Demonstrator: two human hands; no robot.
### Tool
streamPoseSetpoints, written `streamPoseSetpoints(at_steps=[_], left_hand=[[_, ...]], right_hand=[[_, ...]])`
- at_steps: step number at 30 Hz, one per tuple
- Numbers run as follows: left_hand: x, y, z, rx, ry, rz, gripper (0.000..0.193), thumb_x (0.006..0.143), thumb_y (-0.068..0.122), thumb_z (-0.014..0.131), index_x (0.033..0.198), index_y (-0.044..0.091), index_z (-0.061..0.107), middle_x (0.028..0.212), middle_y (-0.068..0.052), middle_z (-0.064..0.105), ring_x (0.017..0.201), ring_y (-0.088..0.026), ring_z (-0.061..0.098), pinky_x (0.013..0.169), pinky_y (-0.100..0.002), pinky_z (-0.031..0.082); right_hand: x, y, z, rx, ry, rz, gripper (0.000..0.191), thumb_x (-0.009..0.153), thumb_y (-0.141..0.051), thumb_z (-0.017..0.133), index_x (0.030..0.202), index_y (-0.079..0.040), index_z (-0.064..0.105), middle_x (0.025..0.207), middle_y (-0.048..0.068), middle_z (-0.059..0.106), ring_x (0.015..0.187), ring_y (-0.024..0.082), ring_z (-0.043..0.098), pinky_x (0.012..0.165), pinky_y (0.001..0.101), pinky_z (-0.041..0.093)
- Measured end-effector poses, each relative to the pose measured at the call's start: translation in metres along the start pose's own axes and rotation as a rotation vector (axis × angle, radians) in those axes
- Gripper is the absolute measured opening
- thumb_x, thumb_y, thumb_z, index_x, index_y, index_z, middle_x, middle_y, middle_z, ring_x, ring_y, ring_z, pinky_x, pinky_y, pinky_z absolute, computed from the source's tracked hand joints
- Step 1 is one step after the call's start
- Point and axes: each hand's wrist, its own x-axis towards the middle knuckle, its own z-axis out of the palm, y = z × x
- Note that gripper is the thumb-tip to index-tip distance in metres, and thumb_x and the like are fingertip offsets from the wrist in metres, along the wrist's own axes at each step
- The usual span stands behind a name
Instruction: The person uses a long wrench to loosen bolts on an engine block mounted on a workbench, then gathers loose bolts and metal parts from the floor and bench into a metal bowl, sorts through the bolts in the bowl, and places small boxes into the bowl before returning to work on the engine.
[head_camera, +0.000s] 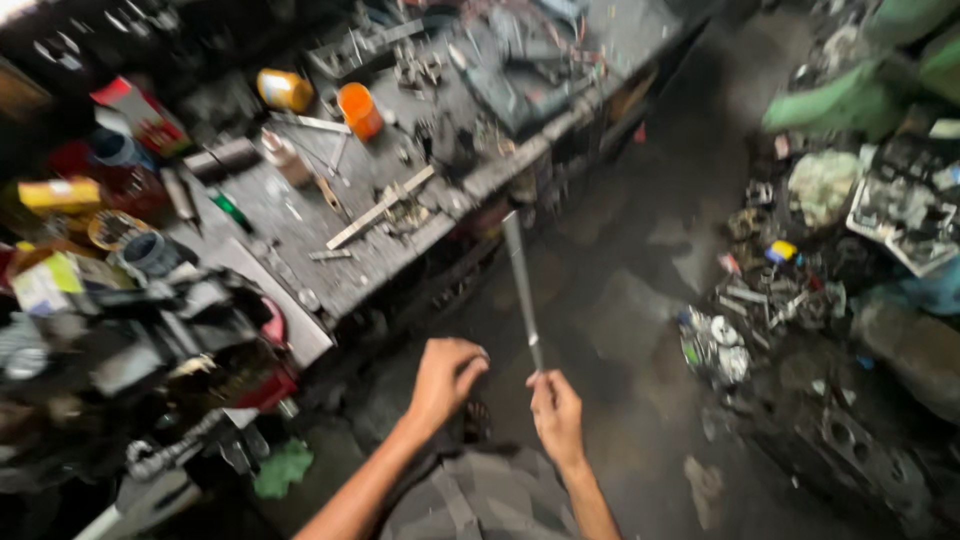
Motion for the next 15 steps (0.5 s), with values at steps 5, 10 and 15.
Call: streamPoseSetpoints(at_steps=[5,10,15], left_hand=[[0.033,-0.027,0.045,-0.131,0.135,-0.283,0.018,0.089,0.02,0.079,0.101,0.007,0.079,0.099,-0.009,0.076,0.094,-0.024,0.07,0.084,-0.036,0.053],[0.075,-0.043,0.079,-0.321,0.152,-0.58,0.031,0.086,0.026,0.083,0.11,0.006,0.079,0.091,-0.006,0.079,0.081,-0.008,0.069,0.074,-0.024,0.055],[0.12,-0.038,0.102,-0.46,0.151,-0.788,0.035,0.085,0.027,0.083,0.114,0.007,0.079,0.09,-0.005,0.079,0.072,-0.007,0.068,0.064,-0.022,0.056]], right_hand=[[0.023,-0.014,-0.051,0.078,0.028,0.018,0.028,0.11,-0.029,0.046,0.102,-0.005,0.059,0.059,-0.007,0.042,0.041,0.0,0.033,0.035,0.0208,0.025],[0.037,-0.021,-0.075,0.011,0.067,-0.001,0.022,0.109,-0.024,0.053,0.106,-0.004,0.061,0.064,-0.008,0.042,0.051,-0.001,0.034,0.042,0.0203,0.024],[0.053,-0.034,-0.07,-0.102,0.158,-0.045,0.02,0.109,-0.024,0.057,0.108,-0.004,0.063,0.069,-0.007,0.046,0.057,0.0,0.036,0.048,0.0212,0.026]])
